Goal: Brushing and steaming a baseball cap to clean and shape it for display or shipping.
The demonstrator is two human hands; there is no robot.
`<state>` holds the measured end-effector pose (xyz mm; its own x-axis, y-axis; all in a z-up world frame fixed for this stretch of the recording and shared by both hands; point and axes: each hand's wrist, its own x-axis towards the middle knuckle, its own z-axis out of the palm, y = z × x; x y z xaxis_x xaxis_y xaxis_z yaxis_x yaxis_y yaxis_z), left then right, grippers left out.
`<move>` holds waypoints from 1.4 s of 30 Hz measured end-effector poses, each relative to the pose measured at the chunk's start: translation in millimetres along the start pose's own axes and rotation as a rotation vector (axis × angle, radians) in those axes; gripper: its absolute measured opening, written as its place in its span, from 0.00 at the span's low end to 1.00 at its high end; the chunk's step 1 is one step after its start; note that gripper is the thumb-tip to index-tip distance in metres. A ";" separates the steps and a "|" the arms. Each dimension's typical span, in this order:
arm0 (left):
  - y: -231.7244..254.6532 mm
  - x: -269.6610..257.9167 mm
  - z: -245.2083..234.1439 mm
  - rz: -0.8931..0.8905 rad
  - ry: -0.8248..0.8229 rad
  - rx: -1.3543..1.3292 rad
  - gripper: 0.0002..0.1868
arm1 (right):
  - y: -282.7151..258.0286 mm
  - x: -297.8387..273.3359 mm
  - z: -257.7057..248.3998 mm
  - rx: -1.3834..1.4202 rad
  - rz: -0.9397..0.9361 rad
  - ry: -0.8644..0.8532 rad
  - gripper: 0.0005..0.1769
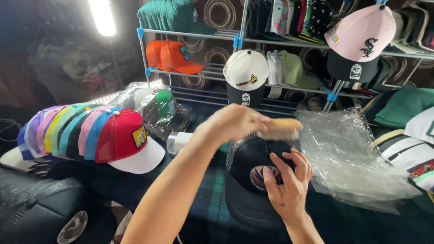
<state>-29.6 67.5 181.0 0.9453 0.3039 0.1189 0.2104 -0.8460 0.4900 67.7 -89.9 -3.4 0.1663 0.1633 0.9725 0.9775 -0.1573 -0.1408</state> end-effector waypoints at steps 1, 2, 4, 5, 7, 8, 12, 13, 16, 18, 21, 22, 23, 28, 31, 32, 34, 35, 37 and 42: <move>-1.9 10.2 1.9 0.004 -0.003 0.000 0.20 | 1.3 1.2 -0.8 -0.004 0.002 0.001 0.15; -6.1 17.1 4.9 -0.036 -0.006 0.098 0.22 | 1.6 1.0 -1.5 -0.006 -0.010 -0.008 0.16; -39.2 44.5 20.3 -0.080 -0.006 0.193 0.24 | 3.5 -2.4 -2.1 -0.003 -0.025 -0.020 0.17; -67.5 65.8 32.2 -0.055 -0.046 0.327 0.18 | 5.9 -4.8 -2.2 -0.020 -0.045 -0.038 0.16; -81.6 79.5 32.9 -0.010 -0.077 0.485 0.14 | 11.6 -4.0 0.8 -0.049 -0.065 -0.026 0.17; -71.5 66.0 28.0 -0.214 -0.116 0.432 0.15 | 12.5 -5.3 1.3 -0.051 -0.055 -0.024 0.17; -47.9 22.0 4.2 -0.548 -0.253 0.452 0.16 | 10.9 -3.4 3.6 -0.038 -0.073 0.004 0.16; -36.7 12.9 1.1 -0.547 -0.250 0.455 0.16 | 10.7 -4.6 2.1 -0.038 -0.074 0.008 0.16; 8.6 -24.7 -11.0 -0.495 0.058 0.277 0.16 | 8.8 -6.6 1.3 -0.039 -0.035 -0.018 0.16; 54.6 -61.2 -25.1 -0.349 0.081 -0.028 0.20 | 7.0 -1.8 3.5 -0.021 -0.062 0.011 0.15; 33.0 -32.9 9.9 -0.236 -0.013 0.283 0.26 | 7.5 -2.3 -0.2 -0.029 -0.047 -0.011 0.16; 8.8 -30.8 24.2 -0.242 -0.020 0.281 0.26 | 7.4 -4.0 -0.4 -0.025 -0.041 -0.017 0.16; -14.9 -28.3 38.6 -0.304 0.111 0.065 0.18 | 8.1 -5.1 -0.6 -0.025 -0.056 -0.018 0.16; -137.9 -25.4 127.7 -0.383 0.123 0.181 0.16 | 5.6 -1.5 -2.0 -0.009 -0.070 -0.002 0.15; -127.0 -44.7 116.6 -0.284 0.189 0.137 0.16 | 4.7 20.3 1.5 -0.062 -0.086 0.042 0.12; -103.5 -53.8 107.3 -0.286 0.297 -0.060 0.20 | 4.6 25.3 -1.9 -0.102 -0.079 -0.004 0.10; -72.2 -63.3 111.1 -0.301 0.385 -0.271 0.29 | 12.7 31.7 -3.1 -0.145 -0.062 -0.074 0.10; -63.6 -64.0 122.8 -0.171 0.522 -0.199 0.28 | 20.3 33.7 -0.9 -0.120 -0.095 -0.070 0.13; -65.7 -61.9 147.2 -0.029 0.667 -0.118 0.28 | 25.9 38.7 2.7 -0.093 -0.134 -0.051 0.18; -114.9 -88.2 206.2 -0.316 0.529 -0.170 0.27 | 29.4 35.6 8.1 -0.007 -0.124 -0.086 0.20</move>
<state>-85.7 47.6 -63.8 0.5837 0.7396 0.3349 0.3754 -0.6116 0.6964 103.4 -80.8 25.5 0.0552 0.2646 0.9628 0.9904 -0.1372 -0.0191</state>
